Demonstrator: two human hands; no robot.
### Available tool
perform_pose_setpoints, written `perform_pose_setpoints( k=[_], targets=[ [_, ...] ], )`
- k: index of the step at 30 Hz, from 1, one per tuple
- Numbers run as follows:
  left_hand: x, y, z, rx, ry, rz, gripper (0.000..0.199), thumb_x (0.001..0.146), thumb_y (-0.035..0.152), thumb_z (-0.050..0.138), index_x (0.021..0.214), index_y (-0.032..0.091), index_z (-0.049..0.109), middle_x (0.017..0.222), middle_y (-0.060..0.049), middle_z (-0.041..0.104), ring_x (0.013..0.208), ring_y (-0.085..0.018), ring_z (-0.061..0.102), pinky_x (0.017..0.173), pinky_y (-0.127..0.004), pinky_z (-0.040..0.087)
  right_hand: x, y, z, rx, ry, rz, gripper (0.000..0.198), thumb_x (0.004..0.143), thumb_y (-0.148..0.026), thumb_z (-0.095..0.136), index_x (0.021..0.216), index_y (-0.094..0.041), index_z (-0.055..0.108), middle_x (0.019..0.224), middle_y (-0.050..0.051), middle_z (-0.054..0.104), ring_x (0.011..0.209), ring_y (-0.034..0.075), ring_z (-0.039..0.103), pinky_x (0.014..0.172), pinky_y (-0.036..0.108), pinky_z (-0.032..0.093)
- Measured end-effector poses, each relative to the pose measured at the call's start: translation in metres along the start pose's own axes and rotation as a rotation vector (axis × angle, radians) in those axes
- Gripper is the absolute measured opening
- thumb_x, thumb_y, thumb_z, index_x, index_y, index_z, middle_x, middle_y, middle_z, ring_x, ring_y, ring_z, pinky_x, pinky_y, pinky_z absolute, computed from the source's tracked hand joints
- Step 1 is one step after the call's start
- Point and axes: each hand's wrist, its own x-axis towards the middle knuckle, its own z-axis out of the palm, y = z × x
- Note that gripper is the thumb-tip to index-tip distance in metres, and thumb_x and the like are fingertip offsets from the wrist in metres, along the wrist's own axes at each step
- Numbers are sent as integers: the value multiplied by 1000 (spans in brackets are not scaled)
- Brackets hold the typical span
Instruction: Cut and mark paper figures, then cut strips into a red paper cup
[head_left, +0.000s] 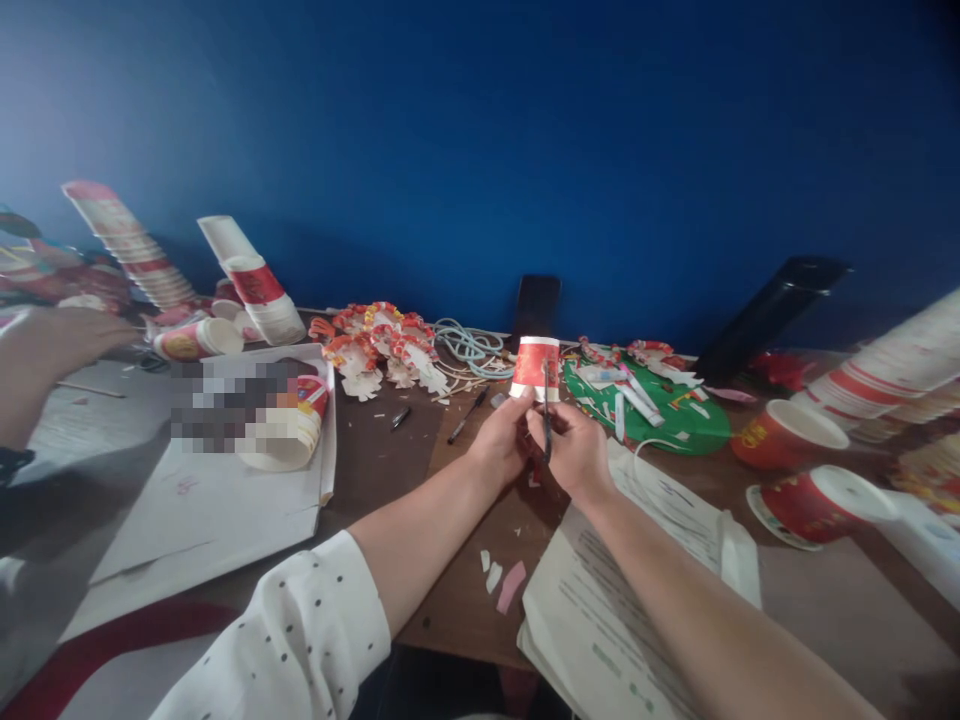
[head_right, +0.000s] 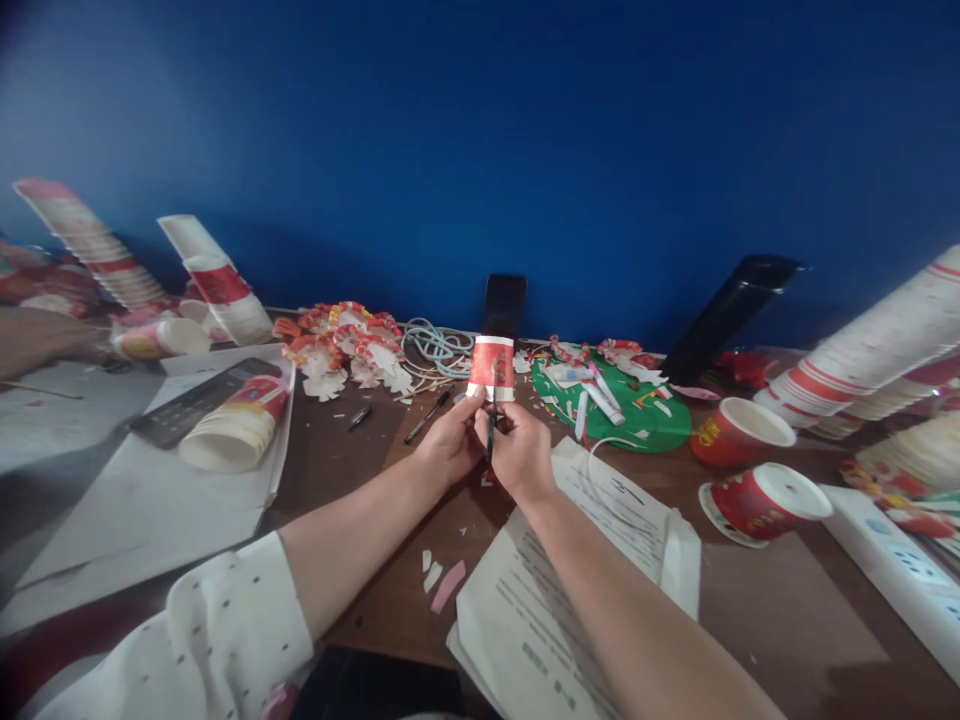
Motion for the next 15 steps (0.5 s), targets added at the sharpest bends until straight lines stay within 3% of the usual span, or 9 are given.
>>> perform_pose_setpoints(
  k=[6, 15],
  targets=[
    [1, -2, -3, 41, 0, 0, 22, 79, 32, 66, 70, 15, 55, 57, 1, 58, 45, -8, 52, 44, -21, 37, 2, -5, 0, 219, 1, 141, 38, 66, -52, 71, 73, -15, 68, 55, 1, 60, 48, 13, 51, 45, 23, 41],
    [5, -5, -6, 67, -27, 19, 22, 76, 35, 68, 72, 16, 57, 57, 1, 57, 46, -9, 50, 46, -23, 37, 0, -9, -2, 106, 29, 100, 42, 69, -58, 67, 64, -17, 63, 47, 0, 56, 47, 14, 52, 44, 23, 40]
  ],
)
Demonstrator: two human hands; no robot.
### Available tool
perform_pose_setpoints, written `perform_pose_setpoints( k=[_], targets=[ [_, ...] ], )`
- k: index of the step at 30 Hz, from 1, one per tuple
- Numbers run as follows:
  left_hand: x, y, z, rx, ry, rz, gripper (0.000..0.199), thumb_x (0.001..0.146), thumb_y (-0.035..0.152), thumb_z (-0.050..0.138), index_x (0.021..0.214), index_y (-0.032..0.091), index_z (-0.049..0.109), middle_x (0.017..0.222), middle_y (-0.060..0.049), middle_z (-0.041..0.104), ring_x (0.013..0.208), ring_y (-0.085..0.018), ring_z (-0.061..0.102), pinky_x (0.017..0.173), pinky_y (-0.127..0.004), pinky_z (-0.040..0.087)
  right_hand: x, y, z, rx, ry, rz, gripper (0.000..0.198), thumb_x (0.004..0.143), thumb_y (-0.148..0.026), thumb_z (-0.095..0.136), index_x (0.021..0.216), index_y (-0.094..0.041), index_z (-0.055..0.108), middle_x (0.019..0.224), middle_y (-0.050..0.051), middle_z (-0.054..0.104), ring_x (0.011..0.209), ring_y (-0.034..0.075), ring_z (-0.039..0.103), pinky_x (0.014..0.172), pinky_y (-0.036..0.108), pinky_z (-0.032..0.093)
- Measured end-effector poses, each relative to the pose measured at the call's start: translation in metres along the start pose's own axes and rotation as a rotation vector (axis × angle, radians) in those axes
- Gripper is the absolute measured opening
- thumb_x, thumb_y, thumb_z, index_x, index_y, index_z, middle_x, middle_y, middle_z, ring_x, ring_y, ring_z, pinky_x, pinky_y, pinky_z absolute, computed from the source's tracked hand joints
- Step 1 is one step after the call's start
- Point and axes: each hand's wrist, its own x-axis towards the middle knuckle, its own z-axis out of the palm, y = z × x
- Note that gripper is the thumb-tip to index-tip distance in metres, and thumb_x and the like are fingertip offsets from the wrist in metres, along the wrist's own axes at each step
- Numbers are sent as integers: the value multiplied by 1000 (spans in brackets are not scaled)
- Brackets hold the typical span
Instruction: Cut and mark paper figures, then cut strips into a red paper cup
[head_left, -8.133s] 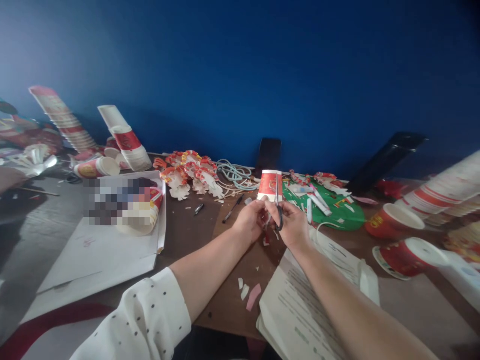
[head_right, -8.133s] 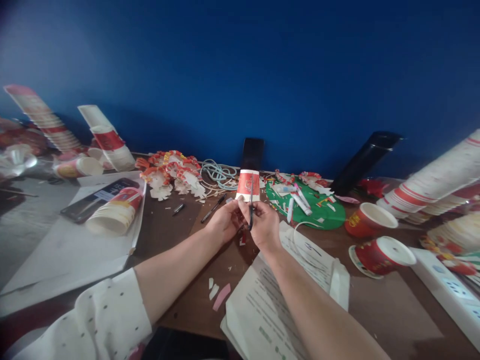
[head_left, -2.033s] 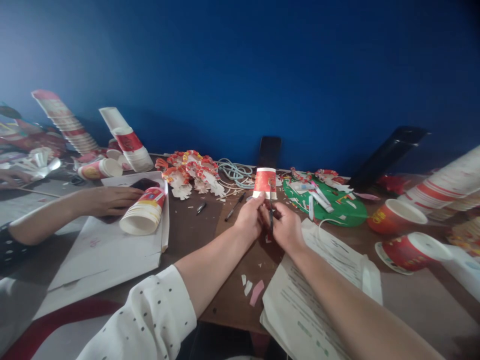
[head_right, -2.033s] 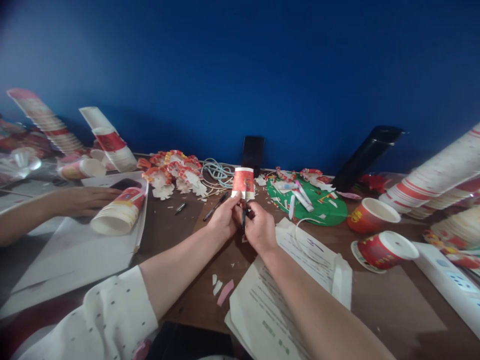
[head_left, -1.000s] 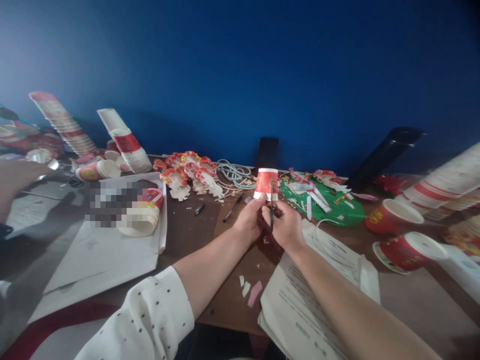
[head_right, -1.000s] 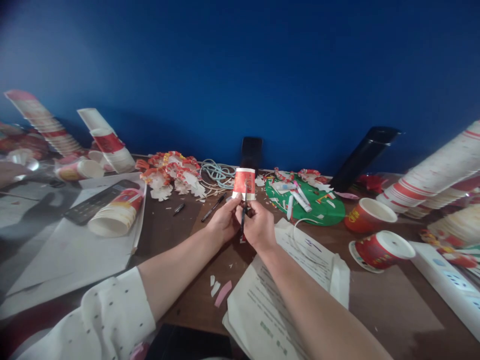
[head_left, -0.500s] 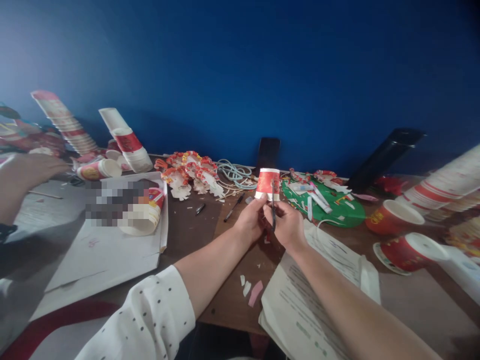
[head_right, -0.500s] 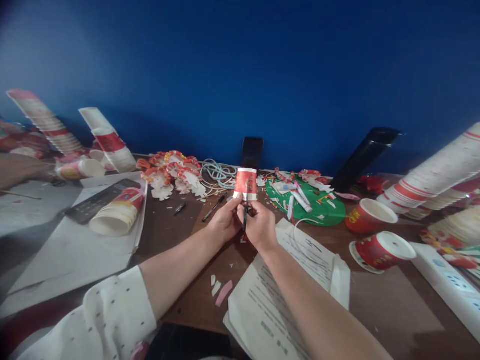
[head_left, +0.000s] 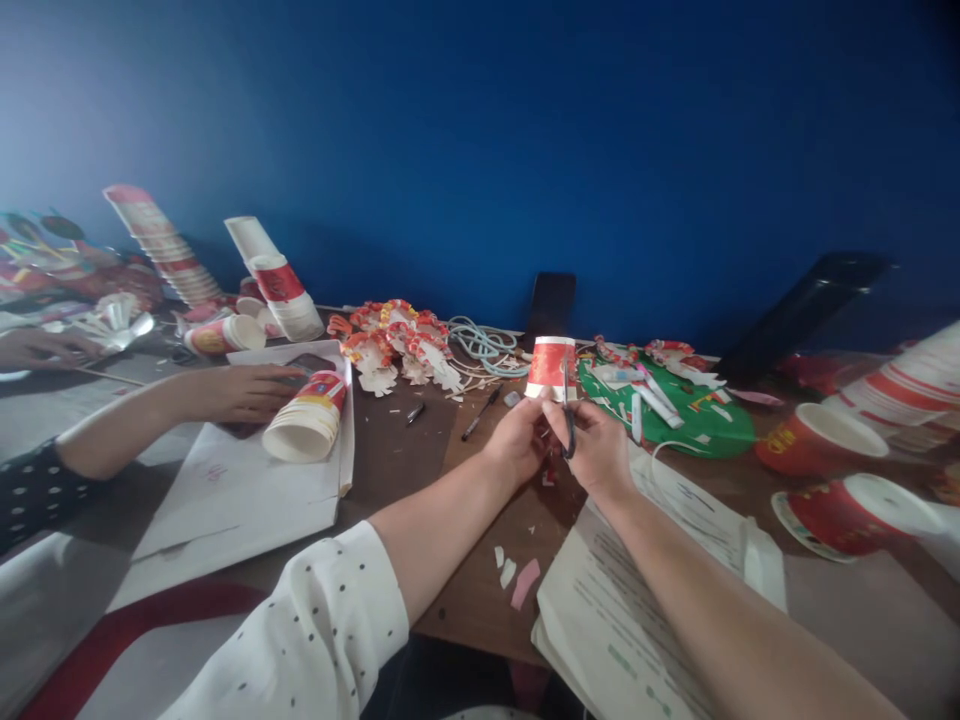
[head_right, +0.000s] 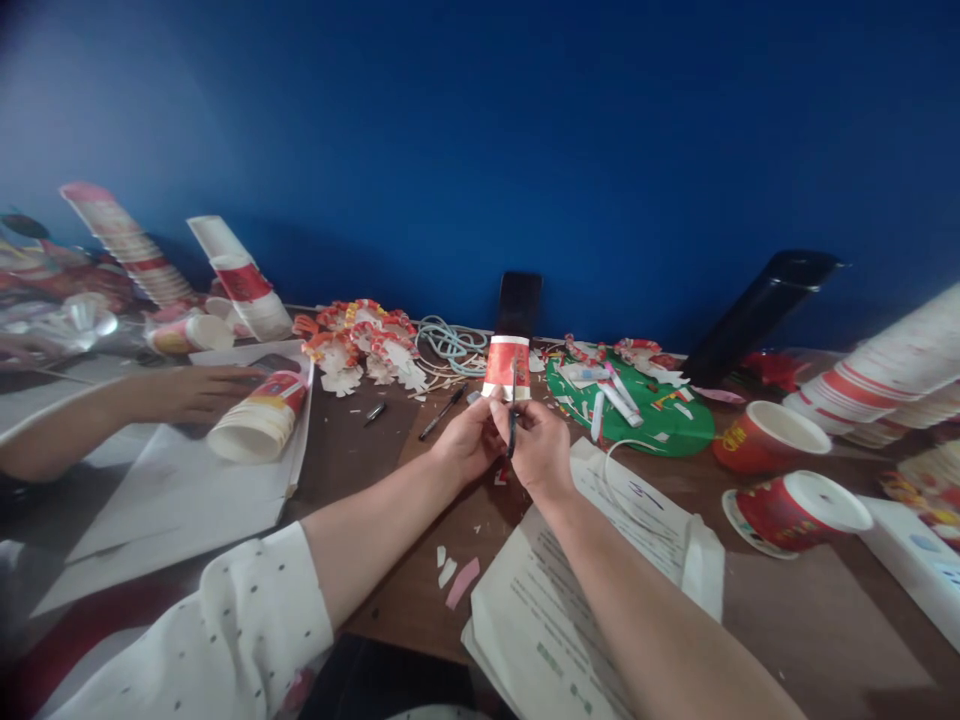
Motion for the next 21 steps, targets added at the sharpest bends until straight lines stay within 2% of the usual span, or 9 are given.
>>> perform_pose_setpoints(
  k=[6, 15, 21],
  targets=[
    [-4, 2, 4, -61, 59, -14, 19, 78, 28, 67, 71, 14, 57, 58, 1, 57, 47, -8, 51, 47, -21, 38, 0, 2, 0, -21, -3, -38, 40, 71, -57, 66, 66, -17, 65, 51, 1, 58, 49, 14, 53, 49, 24, 43],
    [-3, 5, 6, -72, 73, -62, 21, 83, 27, 61, 68, 14, 55, 57, 1, 56, 48, -9, 50, 51, -24, 39, 3, 9, 0, -69, -8, -84, 40, 71, -56, 67, 66, -16, 66, 53, 2, 60, 53, 15, 56, 49, 23, 42],
    [-5, 10, 6, -61, 68, -96, 31, 86, 37, 56, 65, 15, 54, 54, 0, 54, 44, -10, 47, 48, -26, 36, 3, 9, 0, -36, -15, -59, 40, 72, -56, 67, 70, -15, 68, 51, 1, 59, 51, 15, 55, 47, 23, 40]
  ],
)
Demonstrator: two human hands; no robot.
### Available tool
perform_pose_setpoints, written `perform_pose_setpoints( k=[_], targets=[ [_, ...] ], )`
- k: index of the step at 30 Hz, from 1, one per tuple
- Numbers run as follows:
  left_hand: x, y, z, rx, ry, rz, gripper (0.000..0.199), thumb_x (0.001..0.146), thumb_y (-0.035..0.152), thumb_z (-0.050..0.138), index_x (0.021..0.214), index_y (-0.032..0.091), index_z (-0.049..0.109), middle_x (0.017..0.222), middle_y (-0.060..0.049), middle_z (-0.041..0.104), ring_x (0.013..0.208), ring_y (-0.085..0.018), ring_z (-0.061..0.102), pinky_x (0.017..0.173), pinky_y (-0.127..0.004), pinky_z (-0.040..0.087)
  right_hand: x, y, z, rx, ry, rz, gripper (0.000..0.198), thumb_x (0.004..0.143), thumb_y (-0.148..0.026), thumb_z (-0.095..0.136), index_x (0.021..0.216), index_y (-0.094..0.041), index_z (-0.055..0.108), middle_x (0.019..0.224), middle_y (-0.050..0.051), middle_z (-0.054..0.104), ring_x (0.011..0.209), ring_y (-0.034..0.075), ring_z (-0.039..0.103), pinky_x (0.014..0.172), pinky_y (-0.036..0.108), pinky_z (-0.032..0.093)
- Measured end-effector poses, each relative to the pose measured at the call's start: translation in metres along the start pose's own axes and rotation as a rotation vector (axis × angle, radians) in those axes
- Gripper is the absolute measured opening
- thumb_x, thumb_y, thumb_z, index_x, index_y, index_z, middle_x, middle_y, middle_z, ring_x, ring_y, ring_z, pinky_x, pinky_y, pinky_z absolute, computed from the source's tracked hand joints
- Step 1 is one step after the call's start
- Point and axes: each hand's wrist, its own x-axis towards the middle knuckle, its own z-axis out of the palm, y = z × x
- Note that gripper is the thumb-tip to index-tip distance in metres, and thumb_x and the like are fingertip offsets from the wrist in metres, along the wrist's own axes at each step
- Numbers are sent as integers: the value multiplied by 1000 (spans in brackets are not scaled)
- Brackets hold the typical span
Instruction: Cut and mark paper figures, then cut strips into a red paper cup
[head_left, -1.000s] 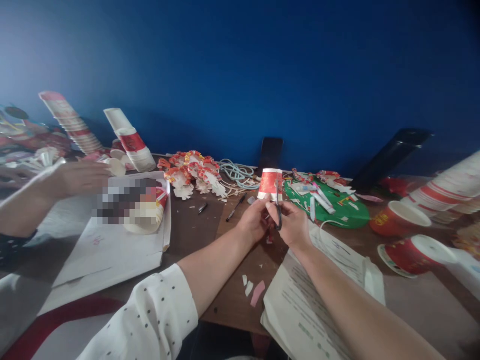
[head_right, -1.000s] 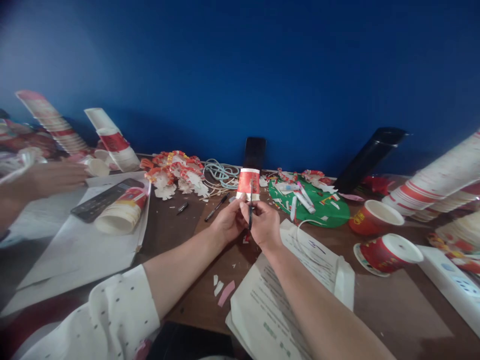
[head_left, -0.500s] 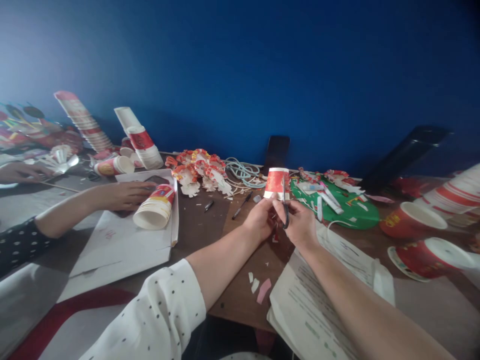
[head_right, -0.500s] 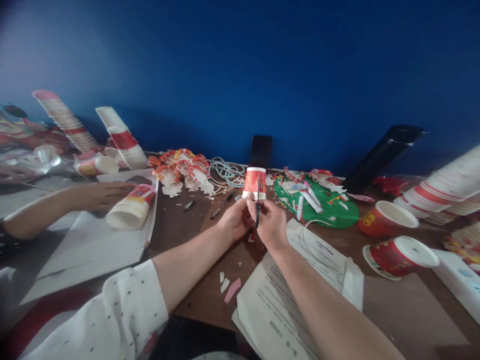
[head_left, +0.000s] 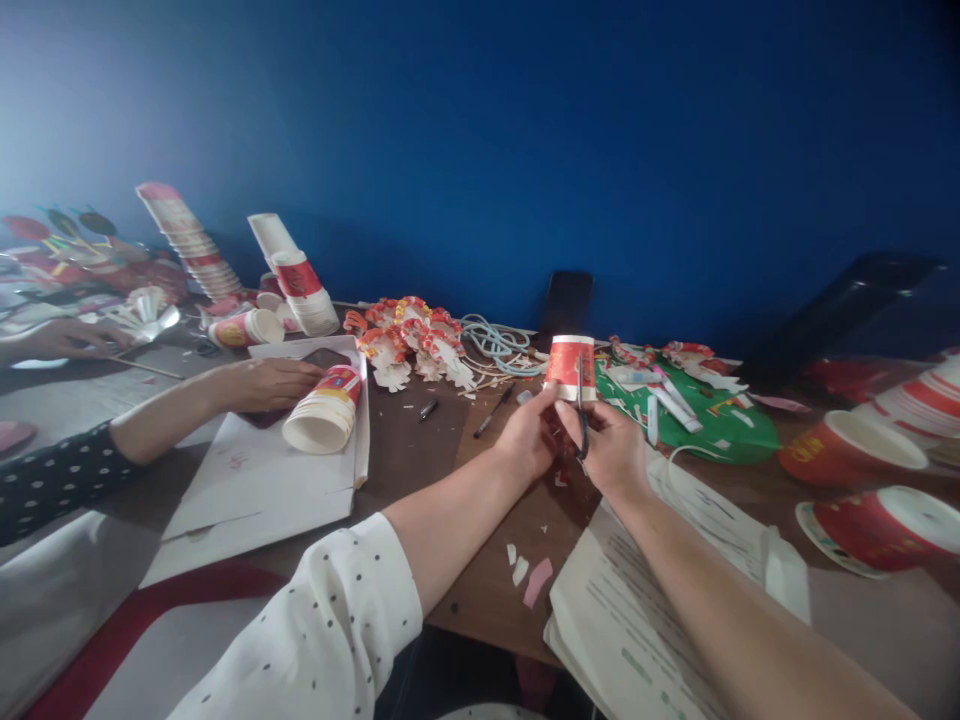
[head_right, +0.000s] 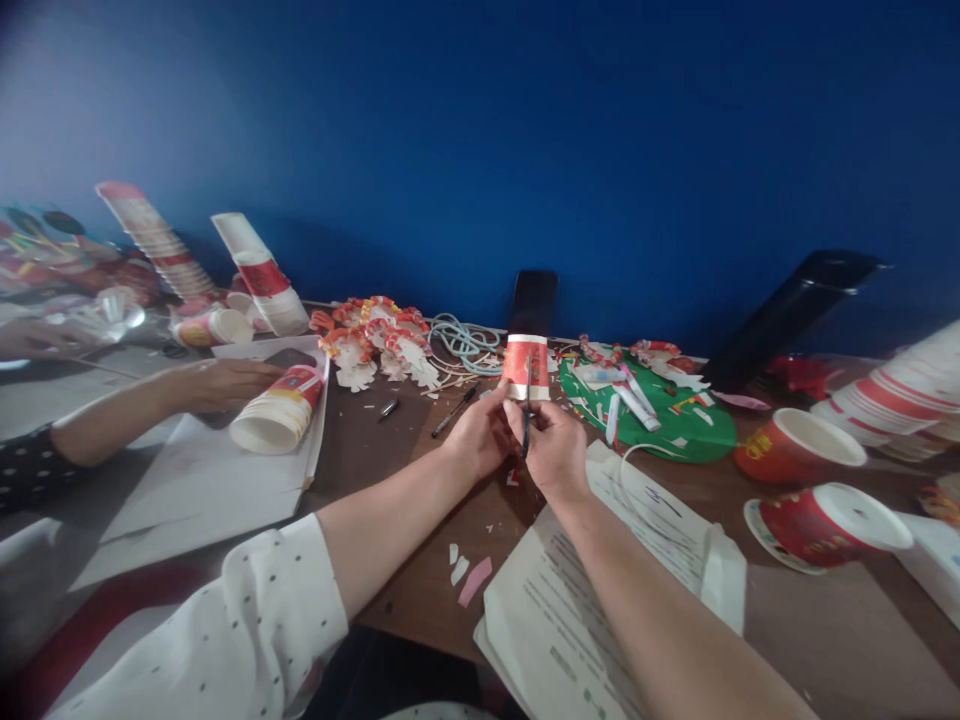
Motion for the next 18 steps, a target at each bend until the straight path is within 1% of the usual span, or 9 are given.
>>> perform_pose_setpoints(
  k=[3, 7, 12, 18],
  targets=[
    [0, 3, 0, -32, 21, 14, 33, 87, 39, 54, 64, 15, 52, 56, -1, 55, 47, -11, 49, 51, -25, 38, 1, 3, 0, 31, -3, 4, 39, 70, -53, 70, 75, -15, 70, 57, 3, 64, 53, 15, 57, 49, 23, 42],
    [0, 4, 1, -84, 46, 34, 34, 88, 36, 53, 60, 16, 48, 59, -2, 56, 53, -11, 53, 55, -24, 41, 3, 9, 0, 48, -5, 8, 39, 69, -52, 71, 80, -14, 71, 65, 4, 68, 58, 16, 59, 52, 24, 44],
    [0, 4, 1, -85, 51, 34, 28, 88, 30, 52, 65, 14, 53, 61, -3, 56, 55, -11, 54, 58, -23, 42, 3, 7, -1, 52, -5, 30, 41, 68, -53, 72, 79, -14, 71, 66, 6, 68, 59, 17, 59, 54, 25, 45],
    [2, 5, 0, -63, 60, 28, 23, 89, 27, 50, 73, 12, 58, 62, -3, 57, 55, -11, 53, 58, -25, 42, 2, 5, -2, 40, -11, 17, 41, 68, -54, 72, 77, -14, 70, 62, 5, 66, 55, 15, 56, 51, 24, 42]
  ],
)
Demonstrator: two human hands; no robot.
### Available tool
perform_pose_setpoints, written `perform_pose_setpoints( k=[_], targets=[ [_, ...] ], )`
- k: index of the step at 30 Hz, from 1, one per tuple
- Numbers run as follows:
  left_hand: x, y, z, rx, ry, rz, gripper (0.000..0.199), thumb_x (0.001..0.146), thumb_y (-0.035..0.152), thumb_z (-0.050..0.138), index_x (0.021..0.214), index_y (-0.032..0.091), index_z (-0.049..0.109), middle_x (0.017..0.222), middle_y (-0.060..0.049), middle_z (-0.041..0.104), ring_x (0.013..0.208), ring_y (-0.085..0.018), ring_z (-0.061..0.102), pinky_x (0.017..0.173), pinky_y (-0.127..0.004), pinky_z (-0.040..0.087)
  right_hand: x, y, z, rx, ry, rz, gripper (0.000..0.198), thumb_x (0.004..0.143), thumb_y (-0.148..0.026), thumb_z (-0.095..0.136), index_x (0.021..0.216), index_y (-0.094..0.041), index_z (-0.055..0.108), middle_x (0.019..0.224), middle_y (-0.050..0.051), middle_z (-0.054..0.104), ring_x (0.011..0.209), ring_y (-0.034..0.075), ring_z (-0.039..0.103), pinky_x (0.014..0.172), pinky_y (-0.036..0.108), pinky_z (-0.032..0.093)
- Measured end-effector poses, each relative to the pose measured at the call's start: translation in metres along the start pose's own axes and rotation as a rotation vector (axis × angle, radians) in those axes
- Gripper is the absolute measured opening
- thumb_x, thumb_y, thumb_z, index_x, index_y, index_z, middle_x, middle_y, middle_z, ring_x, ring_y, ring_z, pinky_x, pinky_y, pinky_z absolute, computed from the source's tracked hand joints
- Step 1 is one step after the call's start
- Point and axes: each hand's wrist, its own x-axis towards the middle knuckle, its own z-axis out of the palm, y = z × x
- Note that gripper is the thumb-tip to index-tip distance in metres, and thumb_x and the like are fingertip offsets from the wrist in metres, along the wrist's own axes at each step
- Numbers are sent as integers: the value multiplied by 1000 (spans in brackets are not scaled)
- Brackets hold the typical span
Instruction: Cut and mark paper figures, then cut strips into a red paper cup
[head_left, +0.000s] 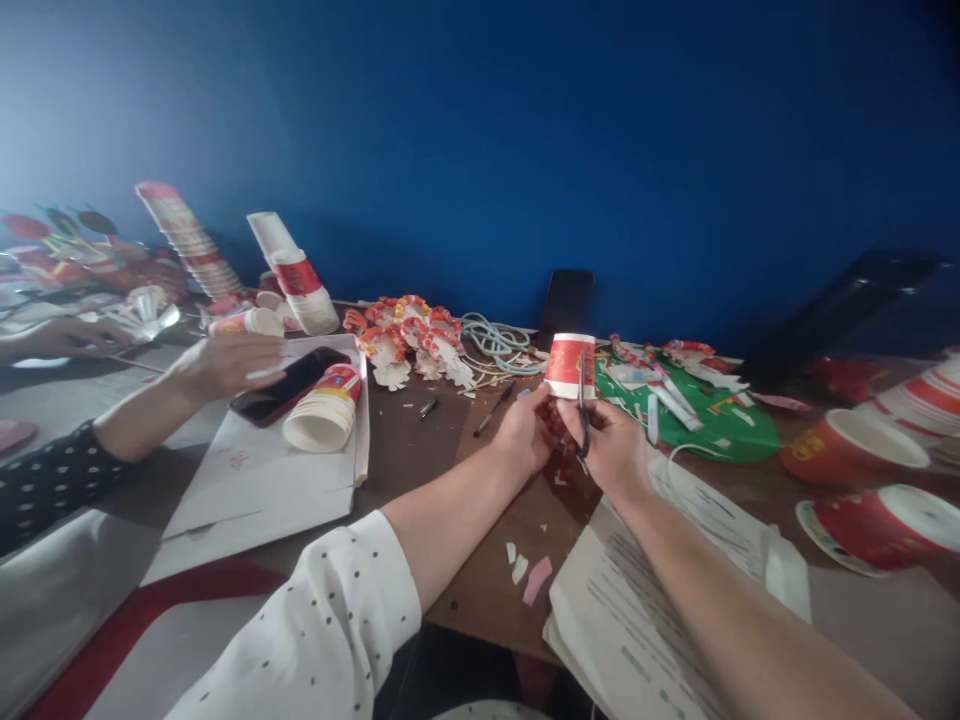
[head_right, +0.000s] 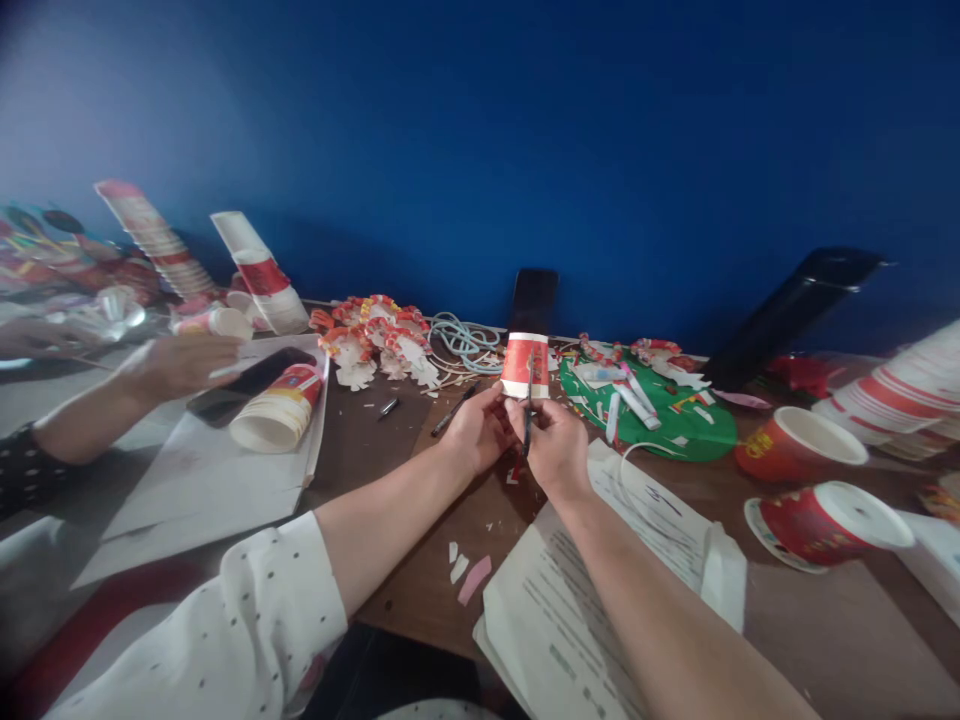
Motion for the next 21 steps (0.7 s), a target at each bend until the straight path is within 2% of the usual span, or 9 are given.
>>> perform_pose_setpoints(
  k=[12, 21],
  targets=[
    [-2, 1, 1, 18, -2, 8, 25, 90, 27, 49, 70, 12, 55, 61, -3, 56, 50, -10, 49, 55, -24, 40, 0, 2, 1, -33, 23, -5, 42, 69, -57, 70, 75, -15, 69, 55, 3, 63, 53, 16, 56, 52, 24, 43],
    [-2, 1, -1, 56, -42, 2, 27, 90, 29, 48, 69, 13, 55, 56, -2, 54, 47, -11, 50, 51, -25, 39, -1, 2, 1, -10, 23, 27, 42, 68, -54, 71, 81, -14, 71, 61, 3, 65, 55, 14, 54, 51, 23, 41]
  ],
)
